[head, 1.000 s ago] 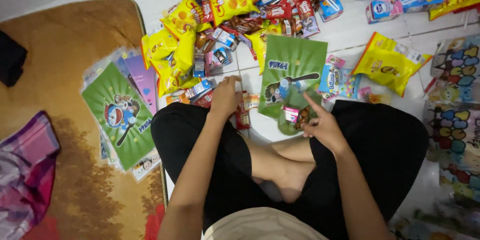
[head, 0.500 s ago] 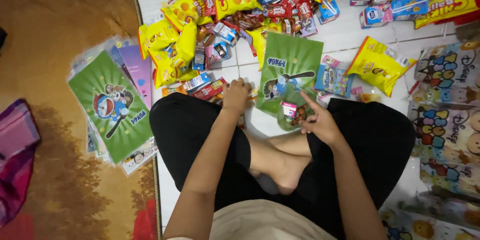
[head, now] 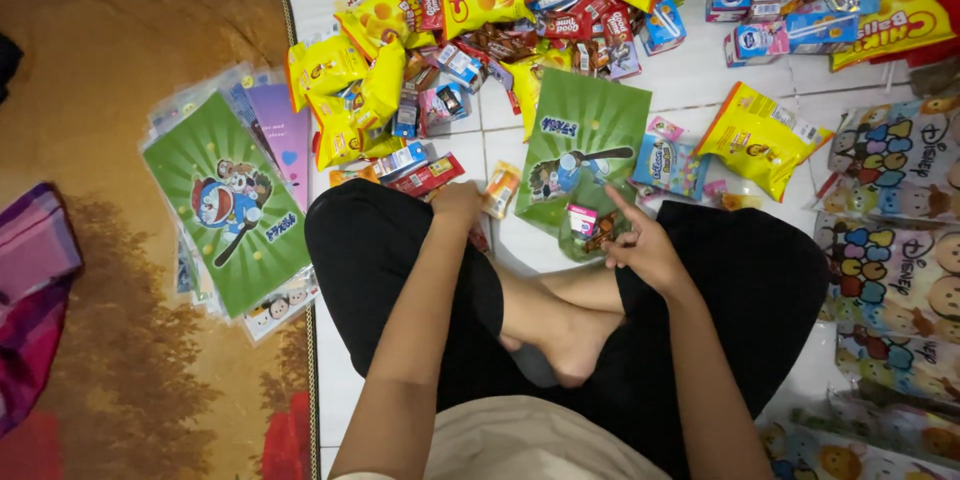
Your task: Sorting and packing snack bags and stickers into plastic bags on the floor.
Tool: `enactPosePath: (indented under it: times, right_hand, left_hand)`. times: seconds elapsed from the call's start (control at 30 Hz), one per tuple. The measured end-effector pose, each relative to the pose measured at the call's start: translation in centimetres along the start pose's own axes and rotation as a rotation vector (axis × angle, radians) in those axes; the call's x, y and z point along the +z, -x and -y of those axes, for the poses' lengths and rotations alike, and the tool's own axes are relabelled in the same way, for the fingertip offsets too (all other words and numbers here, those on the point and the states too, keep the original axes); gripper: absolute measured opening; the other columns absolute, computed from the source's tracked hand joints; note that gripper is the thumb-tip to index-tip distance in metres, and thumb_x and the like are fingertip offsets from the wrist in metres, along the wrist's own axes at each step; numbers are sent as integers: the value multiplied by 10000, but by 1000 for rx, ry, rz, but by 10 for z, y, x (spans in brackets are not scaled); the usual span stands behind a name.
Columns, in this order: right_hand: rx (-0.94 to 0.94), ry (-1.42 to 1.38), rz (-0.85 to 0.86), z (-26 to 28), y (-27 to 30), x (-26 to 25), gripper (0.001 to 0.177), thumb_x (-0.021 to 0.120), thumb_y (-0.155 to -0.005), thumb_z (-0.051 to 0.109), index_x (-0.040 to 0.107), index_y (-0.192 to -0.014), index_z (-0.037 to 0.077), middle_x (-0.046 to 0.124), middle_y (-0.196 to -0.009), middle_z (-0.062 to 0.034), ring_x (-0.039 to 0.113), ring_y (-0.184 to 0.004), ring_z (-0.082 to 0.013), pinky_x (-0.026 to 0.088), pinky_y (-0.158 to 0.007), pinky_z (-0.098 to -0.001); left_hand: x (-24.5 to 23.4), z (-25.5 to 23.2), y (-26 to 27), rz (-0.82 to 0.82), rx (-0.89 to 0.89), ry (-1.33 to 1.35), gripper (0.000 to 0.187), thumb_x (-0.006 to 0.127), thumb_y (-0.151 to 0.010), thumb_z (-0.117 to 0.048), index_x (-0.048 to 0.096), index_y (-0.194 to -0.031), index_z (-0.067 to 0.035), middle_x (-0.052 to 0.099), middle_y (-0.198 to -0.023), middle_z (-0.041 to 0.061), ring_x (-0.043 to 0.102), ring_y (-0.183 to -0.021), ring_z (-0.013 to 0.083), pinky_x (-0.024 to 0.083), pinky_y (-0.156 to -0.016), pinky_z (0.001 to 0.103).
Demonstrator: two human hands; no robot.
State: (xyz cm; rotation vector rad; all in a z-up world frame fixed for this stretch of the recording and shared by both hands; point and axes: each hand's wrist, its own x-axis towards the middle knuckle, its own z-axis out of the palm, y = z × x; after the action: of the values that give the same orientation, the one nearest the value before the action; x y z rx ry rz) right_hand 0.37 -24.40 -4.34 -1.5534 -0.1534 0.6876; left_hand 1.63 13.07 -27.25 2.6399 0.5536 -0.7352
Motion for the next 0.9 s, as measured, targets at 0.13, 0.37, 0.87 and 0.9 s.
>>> enactPosePath:
  times: [0.13,0.37,0.87,0.9]
  right_hand:
    - [-20,39,-6,52,15,15,901,681,-799,-108,395,-1601,184,697,-717,-201,712,-551,-227,578,-502,-252]
    - [16,48,-20,-5,-1,1,895,682,-793,-95,404,-1597,182,697,-693,-194,708,-551,-233,576,-514,-263]
    - [-6,-19,34,16,7,4,1049,638,-689,-157,343,-1629,205,691,-880,-157,692,-560,-194,561,-491,-216]
    - [-7,-19,34,18,8,3,1049,638,-689,-157,343,-1629,205,691,-880,-157,692,-560,-194,561,-491,-216]
  left_hand:
    - [-32,-13,32,0,-75,-283,263,599,-955,-244,756,-1148,-156,741,-1097,127,725,-1064,358,563,-783,553]
    - [-220,-81,215,-464,306,-120,277,911,-707,-305,790,-941,-217,718,-844,53,686,-964,294,593,-802,436]
    - [-159,-198,241,-690,739,-218,72,779,-781,-356,739,-813,-306,650,-777,-64,668,-829,155,573,-637,287]
    - [-161,-196,241,-690,739,-219,72,779,-781,-356,739,-813,-306,650,-777,-64,668,-829,155,573,-637,287]
